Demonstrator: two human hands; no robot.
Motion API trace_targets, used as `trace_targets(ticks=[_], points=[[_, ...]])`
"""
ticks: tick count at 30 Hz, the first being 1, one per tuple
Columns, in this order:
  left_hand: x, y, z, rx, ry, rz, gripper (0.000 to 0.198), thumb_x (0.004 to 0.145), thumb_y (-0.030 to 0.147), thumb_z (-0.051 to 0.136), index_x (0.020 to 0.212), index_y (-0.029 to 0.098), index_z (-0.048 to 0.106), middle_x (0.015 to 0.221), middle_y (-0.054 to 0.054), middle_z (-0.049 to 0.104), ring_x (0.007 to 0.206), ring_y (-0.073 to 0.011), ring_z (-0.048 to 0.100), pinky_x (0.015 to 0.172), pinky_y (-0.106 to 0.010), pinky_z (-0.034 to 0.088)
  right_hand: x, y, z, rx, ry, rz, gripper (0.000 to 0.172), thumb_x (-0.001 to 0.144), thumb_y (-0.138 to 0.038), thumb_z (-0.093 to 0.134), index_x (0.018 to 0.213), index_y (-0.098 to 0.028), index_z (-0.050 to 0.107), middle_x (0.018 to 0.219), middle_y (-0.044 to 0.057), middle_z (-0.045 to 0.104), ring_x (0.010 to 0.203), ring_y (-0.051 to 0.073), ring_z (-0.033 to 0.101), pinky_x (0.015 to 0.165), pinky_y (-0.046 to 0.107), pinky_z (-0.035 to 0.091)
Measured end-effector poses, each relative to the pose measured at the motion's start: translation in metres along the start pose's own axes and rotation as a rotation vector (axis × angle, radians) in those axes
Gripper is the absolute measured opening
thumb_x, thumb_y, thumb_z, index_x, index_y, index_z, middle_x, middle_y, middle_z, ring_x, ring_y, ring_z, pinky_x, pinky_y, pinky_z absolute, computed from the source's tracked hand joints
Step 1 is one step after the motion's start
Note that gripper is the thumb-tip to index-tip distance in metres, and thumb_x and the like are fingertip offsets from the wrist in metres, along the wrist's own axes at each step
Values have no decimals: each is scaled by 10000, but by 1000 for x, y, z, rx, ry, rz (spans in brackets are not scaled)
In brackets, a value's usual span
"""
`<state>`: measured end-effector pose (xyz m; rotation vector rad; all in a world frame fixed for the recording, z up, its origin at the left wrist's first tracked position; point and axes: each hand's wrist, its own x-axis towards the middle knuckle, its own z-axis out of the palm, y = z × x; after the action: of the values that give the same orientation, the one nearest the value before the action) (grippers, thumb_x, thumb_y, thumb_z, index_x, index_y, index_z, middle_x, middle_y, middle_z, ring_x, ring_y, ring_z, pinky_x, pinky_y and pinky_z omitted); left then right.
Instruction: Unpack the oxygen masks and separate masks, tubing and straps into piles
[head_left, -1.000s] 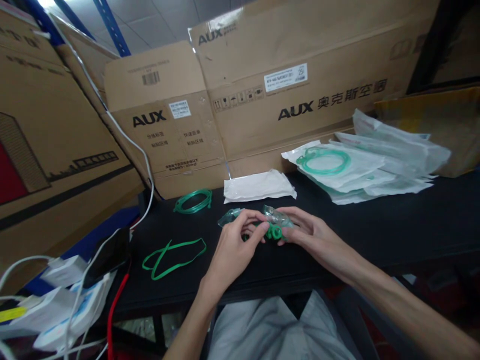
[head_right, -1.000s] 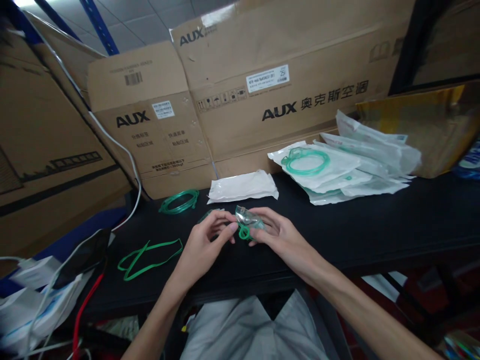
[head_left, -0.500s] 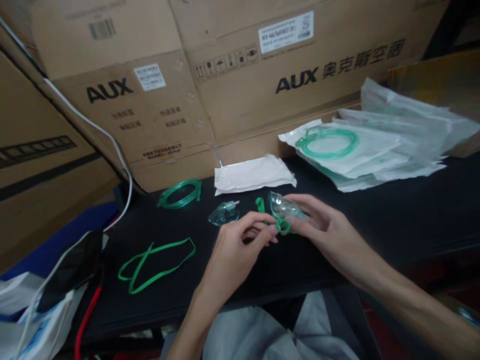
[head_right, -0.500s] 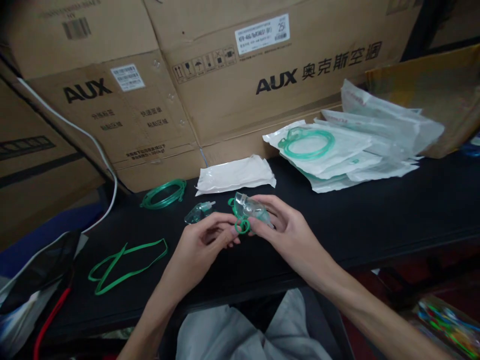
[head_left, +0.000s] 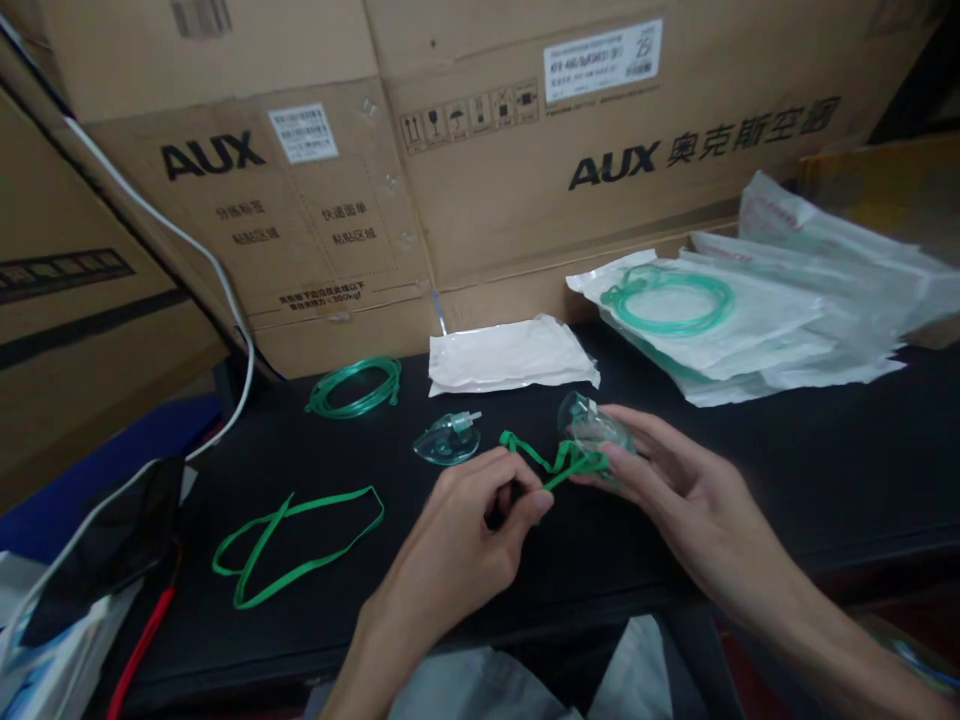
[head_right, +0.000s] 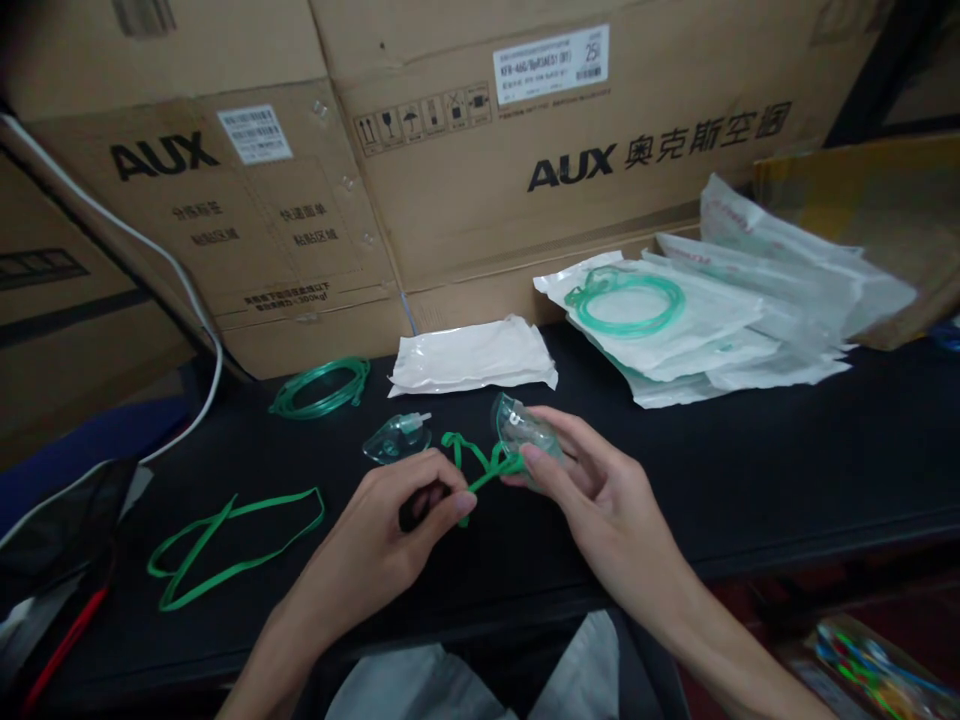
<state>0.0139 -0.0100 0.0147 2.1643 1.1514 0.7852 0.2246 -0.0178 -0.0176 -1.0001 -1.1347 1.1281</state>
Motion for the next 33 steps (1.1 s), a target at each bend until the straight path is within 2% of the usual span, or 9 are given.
trace_targets(ticks=[7,10,14,18,23,25,27,29,33], points=[[-14,4,-29,147,-104,-101,213,989,332,598,818,221,660,702,34,579,642,-130,527,592,-254,367,-3,-1,3,67,55,-38,432,846,-469,822,1218,-282,709,1283,64,740,1145,294,721,963,439,640],[-13,9,-22,120,-65,-89,204,993,360,600,873,224,694,698,37,608,615,-125,537,586,-248,389,-3,-3,4,-17,-24,-56,446,845,-489,811,1217,-267,709,1236,74,757,1061,282,751,940,434,647],[-7,13,-8,55,32,-42,224,927,404,730,1095,258,746,885,26,728,656,-121,573,619,-238,437,-2,-1,3,-121,-86,-106,434,826,-499,815,1179,-263,726,1184,76,776,1085,290,748,990,434,619],[-4,16,-1,45,63,27,115,956,307,705,941,247,801,822,22,744,663,-120,589,649,-231,444,-1,3,3,-151,-98,-161,420,819,-485,820,1169,-267,739,1209,73,768,1136,296,732,1016,418,604],[-5,17,4,57,51,-18,97,890,314,786,924,225,803,751,34,709,621,-110,569,612,-216,423,-2,9,1,-124,-149,-155,405,817,-464,832,1176,-293,750,1258,54,759,1180,286,717,1010,372,606],[-6,13,2,97,3,-46,91,910,298,763,879,220,798,740,33,716,655,-118,604,636,-220,421,-1,10,0,-125,-80,-167,417,811,-479,833,1176,-299,745,1270,50,756,1199,290,708,1043,382,587],[-6,9,-3,136,-27,-86,99,921,283,749,861,226,804,765,31,747,683,-130,636,649,-230,419,1,11,-2,-125,77,-181,449,824,-518,809,1207,-304,717,1271,55,757,1195,298,711,1077,423,563],[-5,5,-7,116,10,-124,107,923,284,743,867,233,818,779,26,772,685,-141,659,647,-235,432,1,10,-2,-128,164,-176,476,838,-543,787,1241,-311,690,1297,60,749,1216,307,700,1099,449,545],[0,3,-3,-81,180,-186,133,903,292,763,987,219,836,788,11,792,644,-148,683,633,-226,491,-5,7,4,-135,-25,-146,501,836,-582,775,1243,-301,696,1304,83,748,1260,333,676,1054,433,582]])
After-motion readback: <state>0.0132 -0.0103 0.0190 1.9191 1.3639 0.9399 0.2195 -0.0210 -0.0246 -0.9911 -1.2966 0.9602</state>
